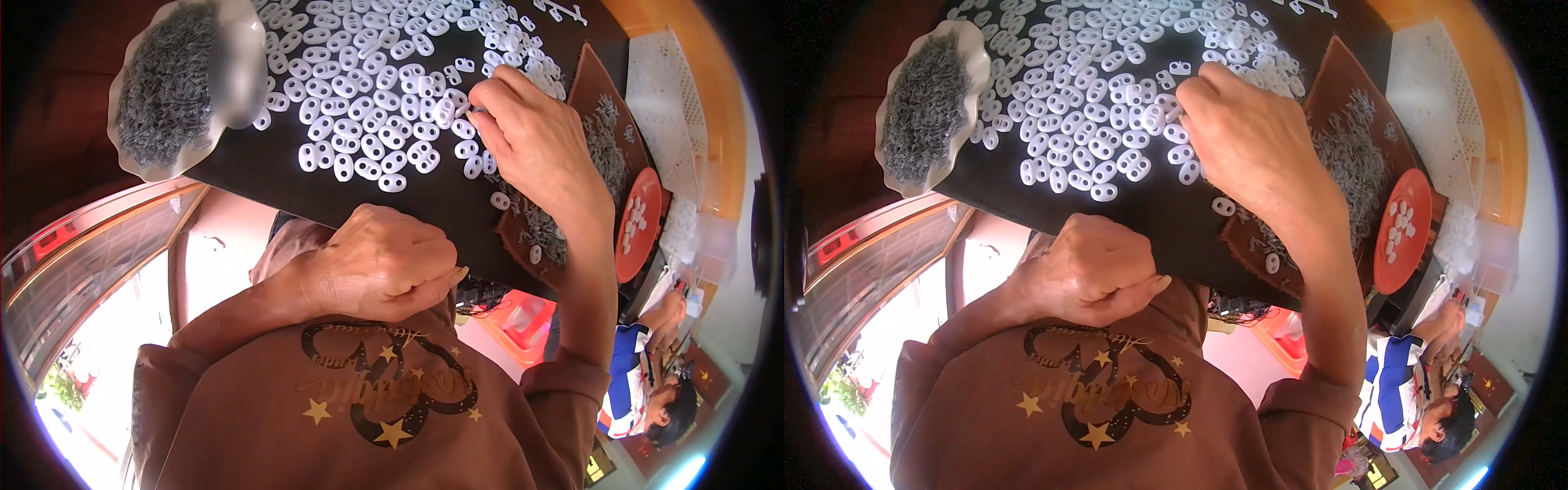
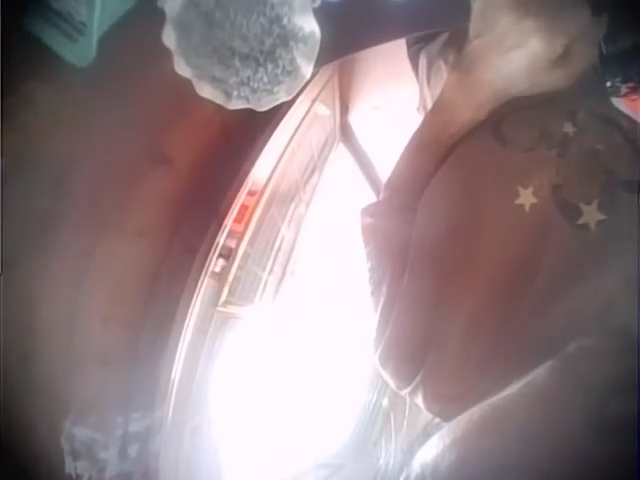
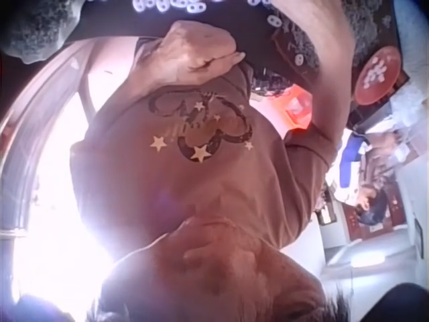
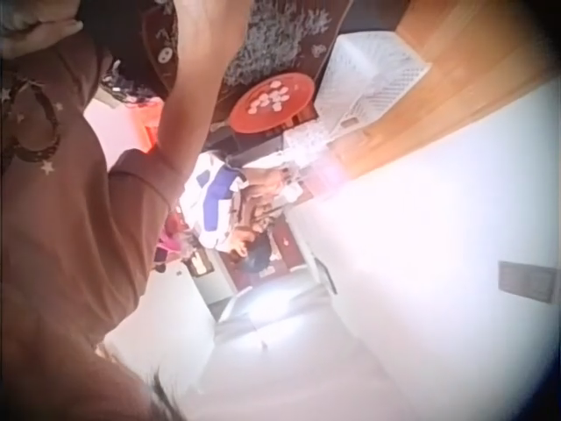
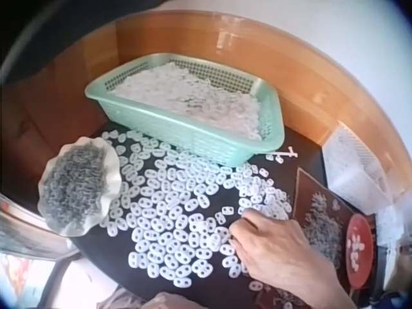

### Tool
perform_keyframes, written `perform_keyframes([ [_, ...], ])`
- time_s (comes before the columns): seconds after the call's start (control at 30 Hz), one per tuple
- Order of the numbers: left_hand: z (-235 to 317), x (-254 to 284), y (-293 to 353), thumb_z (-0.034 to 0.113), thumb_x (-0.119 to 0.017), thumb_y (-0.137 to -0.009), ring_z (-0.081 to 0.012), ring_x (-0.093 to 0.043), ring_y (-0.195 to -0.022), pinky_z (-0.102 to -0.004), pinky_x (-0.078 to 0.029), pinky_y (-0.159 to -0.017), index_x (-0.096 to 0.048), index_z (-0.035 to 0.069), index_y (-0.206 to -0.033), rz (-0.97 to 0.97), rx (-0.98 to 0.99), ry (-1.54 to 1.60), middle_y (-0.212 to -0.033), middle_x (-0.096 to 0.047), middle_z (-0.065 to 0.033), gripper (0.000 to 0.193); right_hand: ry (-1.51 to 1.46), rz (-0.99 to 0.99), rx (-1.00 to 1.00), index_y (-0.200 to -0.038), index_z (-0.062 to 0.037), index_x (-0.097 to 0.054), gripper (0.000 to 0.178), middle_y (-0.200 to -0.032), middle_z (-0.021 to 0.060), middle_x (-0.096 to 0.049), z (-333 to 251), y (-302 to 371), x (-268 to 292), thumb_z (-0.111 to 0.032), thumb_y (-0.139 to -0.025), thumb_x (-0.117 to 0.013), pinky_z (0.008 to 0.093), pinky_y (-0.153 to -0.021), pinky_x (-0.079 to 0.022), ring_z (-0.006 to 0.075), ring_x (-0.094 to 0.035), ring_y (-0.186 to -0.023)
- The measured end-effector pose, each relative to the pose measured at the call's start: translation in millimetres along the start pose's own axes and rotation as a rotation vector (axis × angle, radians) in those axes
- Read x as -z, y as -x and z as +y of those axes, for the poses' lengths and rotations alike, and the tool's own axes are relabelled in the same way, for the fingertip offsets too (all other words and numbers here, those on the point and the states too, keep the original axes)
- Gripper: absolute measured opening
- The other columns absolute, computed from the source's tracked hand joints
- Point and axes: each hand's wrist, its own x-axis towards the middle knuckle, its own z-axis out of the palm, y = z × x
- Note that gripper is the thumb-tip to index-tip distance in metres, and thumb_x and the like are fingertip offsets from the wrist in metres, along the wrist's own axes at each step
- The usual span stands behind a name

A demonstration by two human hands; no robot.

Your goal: Assembling small white plastic cord locks by inserting metal springs into them.

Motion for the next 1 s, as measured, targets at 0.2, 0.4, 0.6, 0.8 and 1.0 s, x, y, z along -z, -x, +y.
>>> perform_keyframes([
  [0.2,-1,1,1,0.004,-0.068,-0.076,-0.0283,-0.049,-0.047,-0.0393,-0.036,-0.042,-0.047,0.006,-0.061,-0.004,-0.004,-0.001,-0.056,-0.043,-0.0075,0.027,-0.02,0.034,0.023,-0.092,-0.0046,-0.055,0.011,-0.087,0.0086,-0.054,-6,-2,3,-0.008,-0.085,-0.063,0.0409,-0.062,-0.047,0.0314,-0.059,-0.071],
  [0.4,-1,-1,0,0.004,-0.067,-0.077,-0.0296,-0.049,-0.047,-0.0407,-0.036,-0.042,-0.046,0.005,-0.061,0.003,0.019,0.005,-0.055,-0.043,-0.0077,0.027,-0.018,0.06,0.088,-0.09,-0.0029,-0.054,0.011,-0.082,0.009,-0.055,1,-5,-6,-0.003,-0.083,-0.063,0.0364,-0.06,-0.047,0.0277,-0.059,-0.068],
  [0.6,13,12,-5,0.004,-0.064,-0.086,-0.0298,-0.052,-0.055,-0.0362,-0.04,-0.05,-0.055,0.001,-0.076,0.056,0.226,0.219,-0.065,-0.049,-0.0128,0.014,-0.584,0.059,-0.107,-0.088,-0.001,-0.056,0.009,-0.071,0.0091,-0.056,2,12,8,-0.005,-0.086,-0.064,0.0309,-0.055,-0.043,0.0168,-0.055,-0.061],
  [0.8,17,17,-13,0.028,-0.046,-0.102,-0.0089,-0.049,-0.066,-0.0221,-0.039,-0.062,-0.058,-0.001,-0.097,0.106,0.545,0.469,-0.071,-0.053,-0.0009,0.031,-1.03,0.036,-0.213,-0.09,0.0006,-0.059,0.008,-0.072,-0.0017,-0.056,-20,39,19,-0.006,-0.091,-0.063,0.0219,-0.058,-0.041,0.0042,-0.049,-0.065],
  [1.0,22,6,-15,0.019,-0.049,-0.102,-0.0083,-0.04,-0.062,-0.0252,-0.037,-0.055,-0.056,-0.001,-0.094,0.256,0.437,0.367,-0.067,-0.045,-0.0022,0.022,-0.999,0.109,-0.125,-0.088,0.002,-0.055,0.009,-0.079,0.0011,-0.05,-48,56,14,0.002,-0.086,-0.064,0.0194,-0.054,-0.03,0.005,-0.04,-0.062],
])
